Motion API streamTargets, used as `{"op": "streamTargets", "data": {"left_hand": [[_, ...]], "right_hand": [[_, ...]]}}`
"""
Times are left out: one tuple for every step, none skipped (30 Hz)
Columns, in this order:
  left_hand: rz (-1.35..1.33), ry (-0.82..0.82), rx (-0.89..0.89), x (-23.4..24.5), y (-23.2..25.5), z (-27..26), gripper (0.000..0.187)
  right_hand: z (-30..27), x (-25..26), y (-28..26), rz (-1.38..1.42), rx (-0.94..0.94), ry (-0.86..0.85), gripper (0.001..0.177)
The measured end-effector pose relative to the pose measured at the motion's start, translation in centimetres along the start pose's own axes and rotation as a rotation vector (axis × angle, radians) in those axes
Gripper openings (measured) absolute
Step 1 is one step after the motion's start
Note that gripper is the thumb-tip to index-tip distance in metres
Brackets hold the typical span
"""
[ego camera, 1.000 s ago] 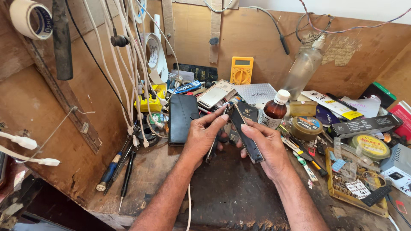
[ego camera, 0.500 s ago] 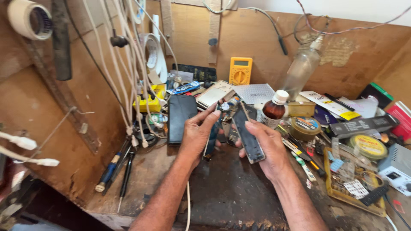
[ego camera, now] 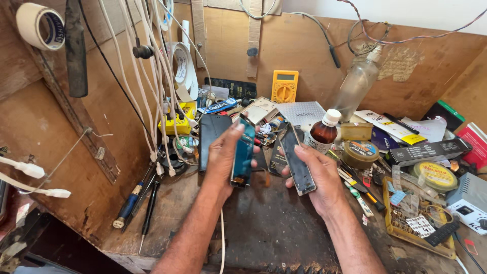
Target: The person applies adhesive to the edges of a smartphone frame, then separates the screen assembly from the chassis. They inspect the internal components and the separated parts, then reassemble the device and test the screen by swiping through the interface.
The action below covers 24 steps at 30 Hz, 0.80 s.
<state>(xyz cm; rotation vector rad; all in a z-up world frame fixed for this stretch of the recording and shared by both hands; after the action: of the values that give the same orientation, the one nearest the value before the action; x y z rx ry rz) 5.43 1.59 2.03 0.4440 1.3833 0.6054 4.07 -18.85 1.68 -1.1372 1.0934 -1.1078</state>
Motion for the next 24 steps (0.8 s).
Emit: {"op": "streamTargets", "data": {"left_hand": [[-0.02, 0.005, -0.003, 0.0, 0.2, -0.1, 0.054], [-0.042, 0.009, -0.004, 0.0, 0.4, -0.2, 0.053], [-0.063, 0.013, -0.005, -0.1, 0.5, -0.3, 0.053], [-0.076, 0.023, 0.002, -0.1, 0.6, -0.4, 0.054], [-0.089, 0.033, 0.009, -0.1, 0.7, -0.4, 0.055], [-0.101, 0.045, 0.013, 0.0, 0.8, -0.5, 0.057], [-0.094, 0.068, -0.012, 0.2, 1.2, -0.5, 0.058], [-0.088, 0.09, -0.034, 0.4, 1.4, -0.6, 0.06], [-0.082, 0.113, -0.057, 0.7, 1.7, -0.6, 0.061], [-0.12, 0.08, -0.064, 0.7, 1.8, -0.4, 0.063], [-0.158, 0.047, -0.071, 0.7, 2.0, -0.2, 0.064], [-0.195, 0.014, -0.081, 0.8, 2.1, 0.0, 0.065], [-0.221, 0.004, -0.041, 0.9, 1.7, 0.2, 0.064], [-0.246, -0.005, -0.002, 0.9, 1.2, 0.3, 0.063], [-0.272, -0.014, 0.038, 1.0, 0.8, 0.4, 0.062], [-0.313, -0.033, 0.087, 1.1, 0.4, 0.5, 0.062], [-0.353, -0.053, 0.136, 1.1, -0.1, 0.6, 0.064], [-0.394, -0.075, 0.185, 1.1, -0.5, 0.6, 0.067], [-0.409, -0.073, 0.197, 1.1, -0.7, 0.6, 0.066], [-0.421, -0.072, 0.205, 1.0, -0.9, 0.6, 0.064], [-0.433, -0.071, 0.213, 0.8, -1.0, 0.6, 0.062], [-0.384, -0.068, 0.179, 0.7, -0.9, 0.5, 0.054], [-0.335, -0.066, 0.146, 0.6, -0.8, 0.4, 0.047], [-0.286, -0.062, 0.114, 0.6, -0.6, 0.1, 0.044]], "right_hand": [[0.0, 0.1, 0.1, -0.001, -0.012, 0.012, 0.047], [0.0, 0.1, 0.1, -0.008, -0.005, 0.008, 0.047], [-0.1, 0.0, 0.2, -0.015, 0.001, 0.005, 0.048], [-0.1, 0.0, 0.2, -0.023, 0.008, 0.001, 0.049], [-0.1, 0.2, 0.2, -0.031, 0.009, 0.006, 0.049], [-0.1, 0.2, 0.2, -0.038, 0.011, 0.008, 0.049], [-0.1, 0.2, 0.2, -0.044, 0.013, 0.01, 0.049], [-0.1, 0.4, 0.2, -0.037, 0.017, 0.025, 0.049], [0.0, 0.7, 0.1, -0.029, 0.021, 0.039, 0.048], [-0.1, 1.0, 0.1, -0.022, 0.024, 0.054, 0.048], [-0.1, 1.0, 0.1, -0.017, 0.028, 0.054, 0.048], [-0.2, 0.9, 0.1, -0.011, 0.033, 0.052, 0.048], [-0.2, 0.8, 0.0, -0.005, 0.038, 0.049, 0.048], [-0.2, 0.7, 0.1, 0.002, 0.018, 0.043, 0.048], [-0.3, 0.5, 0.2, 0.01, -0.002, 0.038, 0.049], [-0.3, 0.3, 0.3, 0.019, -0.021, 0.033, 0.05], [-0.3, 0.2, 0.2, 0.053, -0.027, 0.032, 0.051], [-0.2, 0.1, 0.1, 0.086, -0.031, 0.03, 0.052], [-0.2, 0.0, 0.0, 0.119, -0.036, 0.028, 0.053], [-0.1, 0.0, 0.0, 0.148, -0.062, 0.039, 0.054], [-0.2, 0.0, -0.1, 0.176, -0.088, 0.049, 0.054], [-0.2, 0.0, 0.0, 0.204, -0.117, 0.059, 0.054], [-0.2, -0.1, 0.0, 0.211, -0.13, 0.06, 0.053], [-0.2, 0.0, 0.1, 0.217, -0.146, 0.062, 0.052]]}}
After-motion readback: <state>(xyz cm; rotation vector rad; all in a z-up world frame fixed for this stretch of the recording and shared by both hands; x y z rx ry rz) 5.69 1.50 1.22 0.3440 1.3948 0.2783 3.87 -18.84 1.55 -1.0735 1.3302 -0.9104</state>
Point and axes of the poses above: each hand's wrist, its own z-axis towards the middle knuckle, its own x-axis out of the back of the hand, y = z × x, the point moved 6 cm from there along z, towards the middle knuckle, and after that the axes turned 14 degrees about -z, right-handed, at the moved point
